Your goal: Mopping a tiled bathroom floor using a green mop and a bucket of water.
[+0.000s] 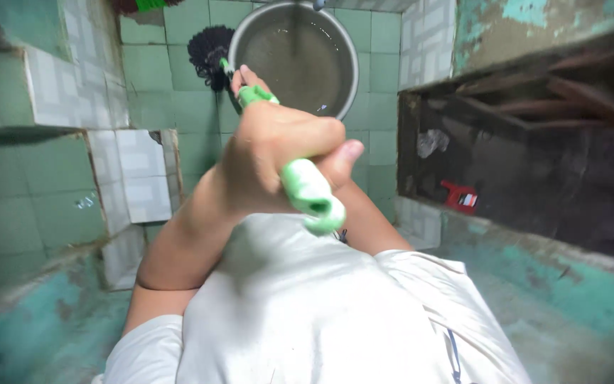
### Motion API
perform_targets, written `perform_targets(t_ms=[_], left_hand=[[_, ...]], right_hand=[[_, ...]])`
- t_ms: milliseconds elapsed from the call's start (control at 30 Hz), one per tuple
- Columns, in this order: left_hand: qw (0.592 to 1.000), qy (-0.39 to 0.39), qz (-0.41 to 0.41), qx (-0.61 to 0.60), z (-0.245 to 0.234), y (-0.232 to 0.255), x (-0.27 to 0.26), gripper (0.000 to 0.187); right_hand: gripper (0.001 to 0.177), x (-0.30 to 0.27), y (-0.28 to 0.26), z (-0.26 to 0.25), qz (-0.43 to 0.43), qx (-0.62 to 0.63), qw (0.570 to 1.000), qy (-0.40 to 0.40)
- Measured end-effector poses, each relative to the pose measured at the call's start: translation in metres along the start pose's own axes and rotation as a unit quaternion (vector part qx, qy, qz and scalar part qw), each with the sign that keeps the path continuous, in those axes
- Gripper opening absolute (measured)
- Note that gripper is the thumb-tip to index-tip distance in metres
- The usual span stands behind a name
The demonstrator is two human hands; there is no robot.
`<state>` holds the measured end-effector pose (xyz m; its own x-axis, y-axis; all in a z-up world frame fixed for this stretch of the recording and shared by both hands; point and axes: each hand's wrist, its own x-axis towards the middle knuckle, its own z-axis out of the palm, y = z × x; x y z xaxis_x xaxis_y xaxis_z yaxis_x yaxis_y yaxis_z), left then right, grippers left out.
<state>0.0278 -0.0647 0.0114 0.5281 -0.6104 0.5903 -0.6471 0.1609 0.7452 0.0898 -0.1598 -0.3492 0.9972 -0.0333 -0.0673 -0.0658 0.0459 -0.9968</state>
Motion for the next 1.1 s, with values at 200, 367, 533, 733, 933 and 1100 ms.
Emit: perform_targets(t_ms=[200,367,533,733,933,1100], left_hand=[[0.989,0.075,0.025,0.127,-0.104,-0.001,-0.043,0.028],[0.971,0.200,-0.080,-0.104,-0.203,-0.019,-0.095,0.040],[0.916,0.240,-0.132,-0.295,-0.305,-0.083,-0.256,0.051],[0.879,0.311,-0.191,-0.307,-0.352,-0.173,-0.322,0.054],[0.855,0.353,-0.193,-0.328,-0.221,-0.123,-0.167,0.022],[0.870,0.223,-0.128,-0.421,-0.125,-0.111,-0.114,0.025]], right_hand=[[0.043,0.015,-0.004,0.069,-0.061,-0.083,0.994,0.026],[0.045,0.019,0.037,0.146,-0.029,-0.113,0.993,0.008],[0.059,-0.014,0.029,0.210,-0.011,-0.159,0.985,-0.058],[0.061,-0.024,0.048,0.209,0.060,-0.235,0.963,-0.116],[0.038,-0.053,0.151,0.107,0.039,-0.358,0.932,-0.036],[0.051,-0.093,0.147,0.022,0.106,-0.317,0.922,0.193]])
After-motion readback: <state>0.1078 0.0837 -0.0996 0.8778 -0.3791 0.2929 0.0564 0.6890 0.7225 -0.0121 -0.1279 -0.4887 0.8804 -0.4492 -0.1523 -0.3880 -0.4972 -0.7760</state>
